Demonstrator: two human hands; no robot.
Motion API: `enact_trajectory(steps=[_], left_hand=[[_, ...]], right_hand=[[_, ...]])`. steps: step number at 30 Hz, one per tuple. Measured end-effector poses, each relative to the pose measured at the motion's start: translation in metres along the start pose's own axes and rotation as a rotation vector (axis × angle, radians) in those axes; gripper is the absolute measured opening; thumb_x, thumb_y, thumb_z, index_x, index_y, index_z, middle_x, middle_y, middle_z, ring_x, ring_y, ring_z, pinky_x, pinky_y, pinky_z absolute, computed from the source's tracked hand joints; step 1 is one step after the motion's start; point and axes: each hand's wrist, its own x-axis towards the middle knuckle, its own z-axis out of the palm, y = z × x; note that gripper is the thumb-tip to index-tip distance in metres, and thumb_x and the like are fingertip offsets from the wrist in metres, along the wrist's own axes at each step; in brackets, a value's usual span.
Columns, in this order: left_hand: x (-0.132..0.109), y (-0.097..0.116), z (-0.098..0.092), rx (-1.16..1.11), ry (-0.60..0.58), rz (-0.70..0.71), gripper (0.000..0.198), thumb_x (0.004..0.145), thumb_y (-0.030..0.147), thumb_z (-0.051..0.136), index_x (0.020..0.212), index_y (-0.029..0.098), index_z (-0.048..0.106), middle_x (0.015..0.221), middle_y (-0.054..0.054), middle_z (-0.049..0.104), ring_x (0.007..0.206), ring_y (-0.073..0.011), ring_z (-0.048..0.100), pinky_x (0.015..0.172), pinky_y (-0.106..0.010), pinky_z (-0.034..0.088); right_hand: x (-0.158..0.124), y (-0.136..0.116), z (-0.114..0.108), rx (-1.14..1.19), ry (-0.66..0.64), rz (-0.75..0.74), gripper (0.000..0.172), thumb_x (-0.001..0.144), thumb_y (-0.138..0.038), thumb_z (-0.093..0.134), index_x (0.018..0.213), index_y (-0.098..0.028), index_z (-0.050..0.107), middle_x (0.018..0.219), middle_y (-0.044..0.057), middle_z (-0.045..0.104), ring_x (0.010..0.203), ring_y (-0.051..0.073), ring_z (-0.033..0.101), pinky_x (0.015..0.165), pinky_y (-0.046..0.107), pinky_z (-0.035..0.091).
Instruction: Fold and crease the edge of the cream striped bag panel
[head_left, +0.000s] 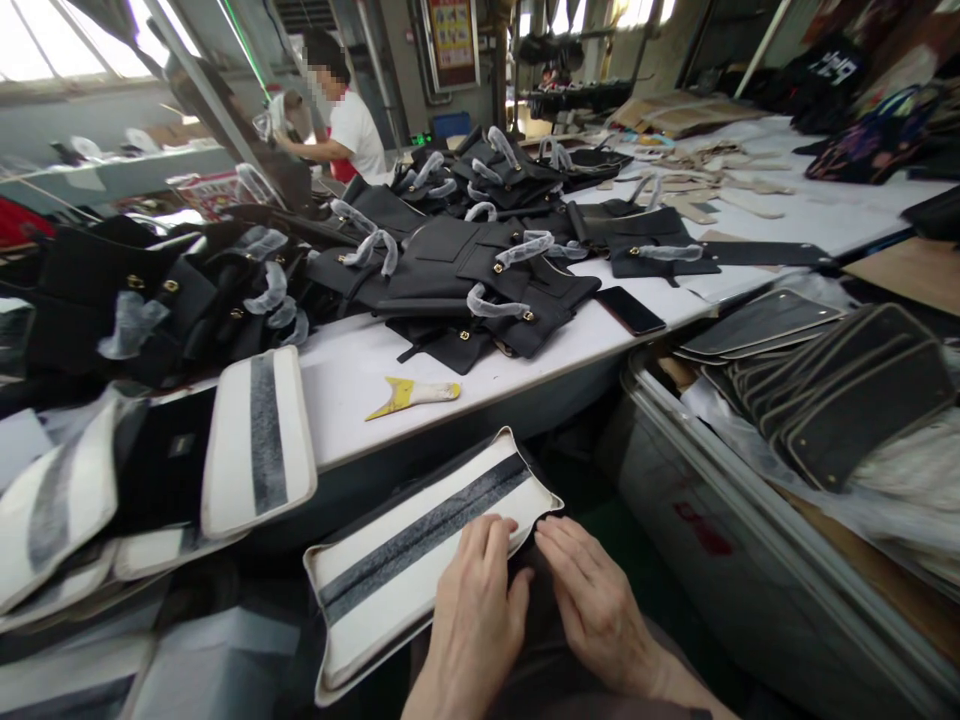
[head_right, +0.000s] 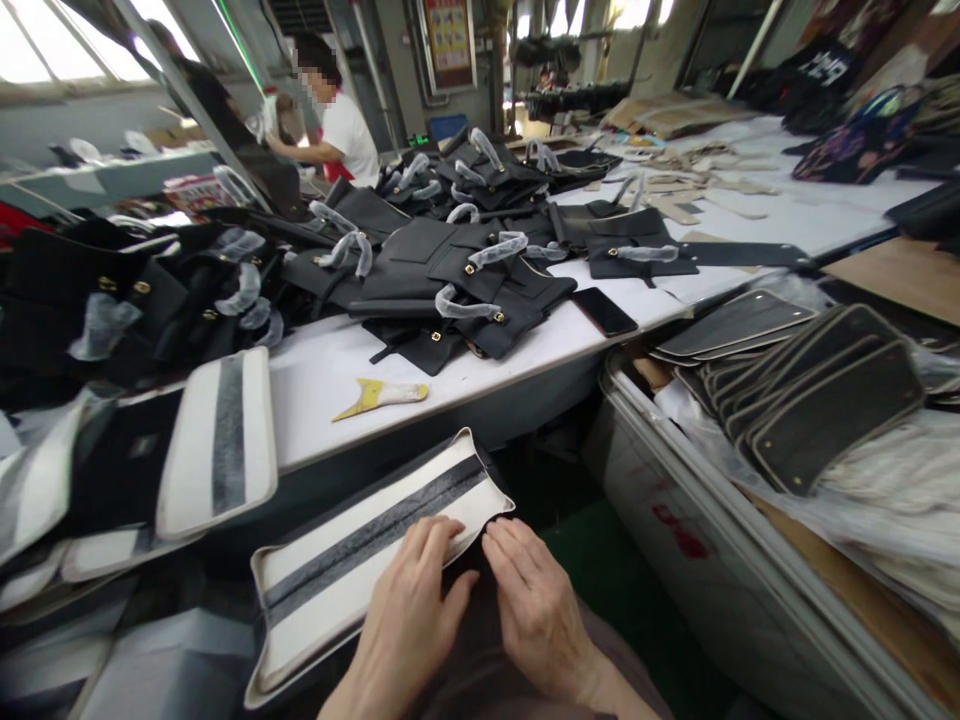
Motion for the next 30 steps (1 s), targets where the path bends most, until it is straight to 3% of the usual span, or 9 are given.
enact_trajectory(steps=[4, 8, 19, 27, 30], left_hand=[[-0.013, -0.011, -0.004, 0.134, 0.045, 0.019, 0.009, 0.089, 0.015, 0.055, 0.092, 0.023, 0.057, 0.093, -0.003, 0.060, 0.087, -0.0252, 0.054, 0.076, -0.041, 0.044], [-0.014, -0.018, -0.001, 0.112, 0.079, 0.067, 0.016, 0.095, 0.013, 0.046, 0.087, 0.022, 0.057, 0.083, -0.002, 0.059, 0.080, -0.0217, 0.053, 0.073, -0.036, 0.041], [-0.001, -0.016, 0.006, 0.167, 0.160, -0.078, 0.020, 0.091, 0.020, 0.051, 0.071, 0.022, 0.052, 0.071, -0.002, 0.059, 0.071, -0.0206, 0.056, 0.066, -0.034, 0.037], [-0.004, -0.022, 0.010, 0.136, 0.215, -0.026, 0.018, 0.091, 0.021, 0.053, 0.073, 0.023, 0.054, 0.071, -0.001, 0.060, 0.069, -0.0205, 0.057, 0.067, -0.034, 0.040], [-0.008, -0.022, 0.007, 0.080, 0.242, -0.038, 0.002, 0.089, 0.019, 0.055, 0.088, 0.020, 0.055, 0.075, -0.001, 0.060, 0.071, -0.0201, 0.059, 0.066, -0.033, 0.044]], right_hand=[[0.002, 0.001, 0.002, -0.027, -0.009, -0.003, 0.051, 0.088, 0.004, 0.037, 0.136, -0.008, 0.049, 0.131, 0.014, 0.057, 0.130, 0.025, 0.046, 0.108, 0.048, 0.045], [-0.001, 0.002, 0.006, -0.017, 0.008, -0.014, 0.055, 0.087, 0.006, 0.037, 0.139, -0.008, 0.047, 0.132, 0.014, 0.056, 0.131, 0.026, 0.045, 0.109, 0.048, 0.043], [-0.007, -0.007, 0.024, -0.059, -0.006, -0.010, 0.058, 0.085, 0.001, 0.038, 0.143, -0.006, 0.042, 0.139, 0.016, 0.050, 0.135, 0.032, 0.039, 0.107, 0.052, 0.041], [-0.003, -0.008, 0.027, -0.088, 0.000, -0.030, 0.058, 0.085, 0.002, 0.040, 0.142, -0.005, 0.043, 0.134, 0.017, 0.053, 0.133, 0.031, 0.042, 0.108, 0.052, 0.039], [-0.002, -0.011, 0.027, -0.095, -0.009, -0.024, 0.057, 0.085, 0.003, 0.043, 0.142, -0.006, 0.044, 0.132, 0.017, 0.054, 0.131, 0.030, 0.043, 0.108, 0.053, 0.040]])
